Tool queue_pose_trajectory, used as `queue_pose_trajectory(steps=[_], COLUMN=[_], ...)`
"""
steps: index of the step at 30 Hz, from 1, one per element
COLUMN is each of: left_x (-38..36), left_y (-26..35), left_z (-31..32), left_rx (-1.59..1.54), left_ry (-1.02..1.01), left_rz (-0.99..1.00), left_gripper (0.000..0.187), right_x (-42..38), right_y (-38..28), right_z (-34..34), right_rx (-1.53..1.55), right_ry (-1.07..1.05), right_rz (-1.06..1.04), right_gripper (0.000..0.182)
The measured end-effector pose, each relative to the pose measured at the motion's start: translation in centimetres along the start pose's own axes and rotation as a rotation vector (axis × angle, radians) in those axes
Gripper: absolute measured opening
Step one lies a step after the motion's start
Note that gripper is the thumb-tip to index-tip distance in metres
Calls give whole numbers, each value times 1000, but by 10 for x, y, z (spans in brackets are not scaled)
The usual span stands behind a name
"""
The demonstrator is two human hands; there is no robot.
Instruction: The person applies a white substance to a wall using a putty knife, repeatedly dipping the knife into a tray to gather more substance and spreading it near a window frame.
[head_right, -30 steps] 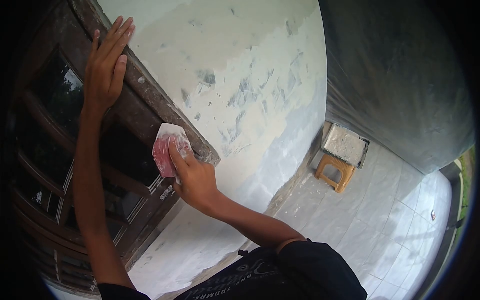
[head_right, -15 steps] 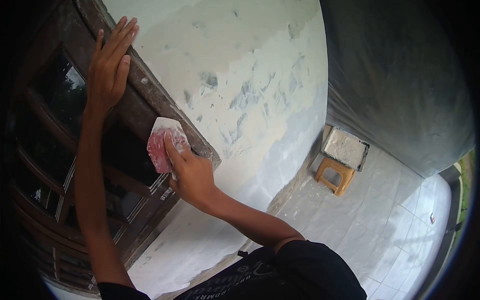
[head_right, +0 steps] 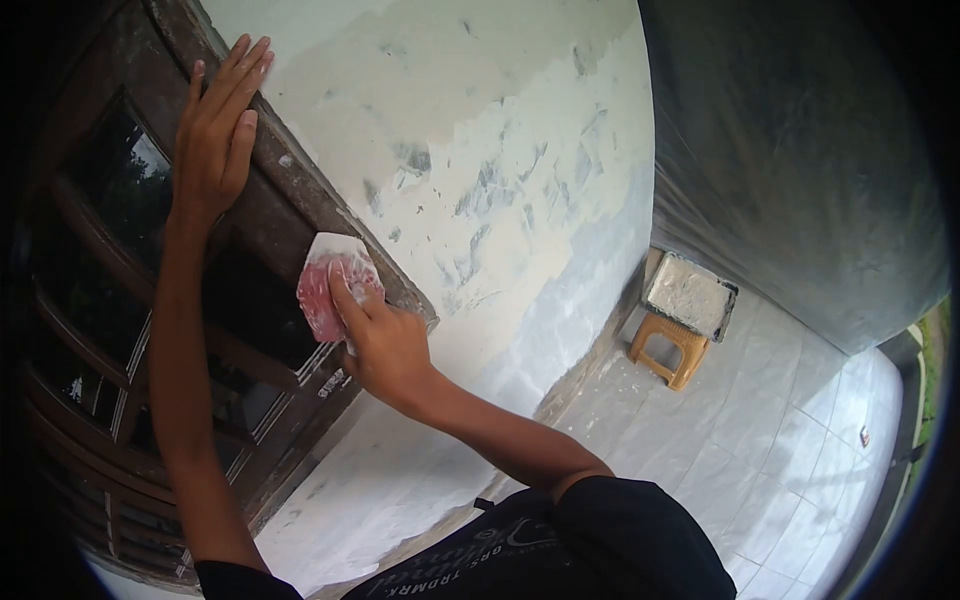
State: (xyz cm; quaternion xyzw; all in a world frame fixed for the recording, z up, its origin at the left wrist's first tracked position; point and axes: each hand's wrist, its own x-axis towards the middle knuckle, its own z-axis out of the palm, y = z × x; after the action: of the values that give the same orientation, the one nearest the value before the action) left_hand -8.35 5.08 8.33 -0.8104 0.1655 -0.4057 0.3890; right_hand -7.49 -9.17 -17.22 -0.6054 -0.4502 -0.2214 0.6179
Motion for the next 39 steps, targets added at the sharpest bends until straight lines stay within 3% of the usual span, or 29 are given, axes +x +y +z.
queue_pose_trajectory(steps=[3,9,14,17,20,22,24,27,29,31,34,35,38,39], left_x=[-1,0,1,-1,-3,1,1,0,0,-1,-4,-3,0,-2], left_y=[-2,1,0,-2,1,4,5,3,1,0,-4,0,3,2], left_z=[1,-1,0,0,0,-2,-3,-2,0,0,4,1,-2,0], left_rx=[1,22,-2,15,-13,0,7,13,16,21,-2,-4,19,26], left_ry=[-8,-3,-5,-5,-10,-23,-18,-10,2,5,-3,-8,-26,-18], left_rz=[5,-3,-15,2,-6,-20,-23,-10,-3,3,10,5,-14,-16], left_gripper=[50,50,50,50,50,50,50,50,49,50,51,51,50,50], right_x=[8,115,46,1,16,55,84,73,32,-11,-18,-4,60,75], right_y=[12,33,-1,-9,-1,11,25,31,25,14,10,15,35,41], right_z=[-17,-18,11,2,-18,-29,-27,-1,15,18,5,-3,-19,-18], right_rx=[48,-134,-90,44,33,26,-108,-156,-106,37,102,61,32,-41], right_ry=[106,283,11,-8,79,217,226,80,58,10,37,29,332,307], right_rz=[13,67,-72,-94,-66,25,115,73,-69,-40,-69,20,14,36], right_gripper=[83,76,83,89,91,78,79,82,88,89,89,87,77,78])
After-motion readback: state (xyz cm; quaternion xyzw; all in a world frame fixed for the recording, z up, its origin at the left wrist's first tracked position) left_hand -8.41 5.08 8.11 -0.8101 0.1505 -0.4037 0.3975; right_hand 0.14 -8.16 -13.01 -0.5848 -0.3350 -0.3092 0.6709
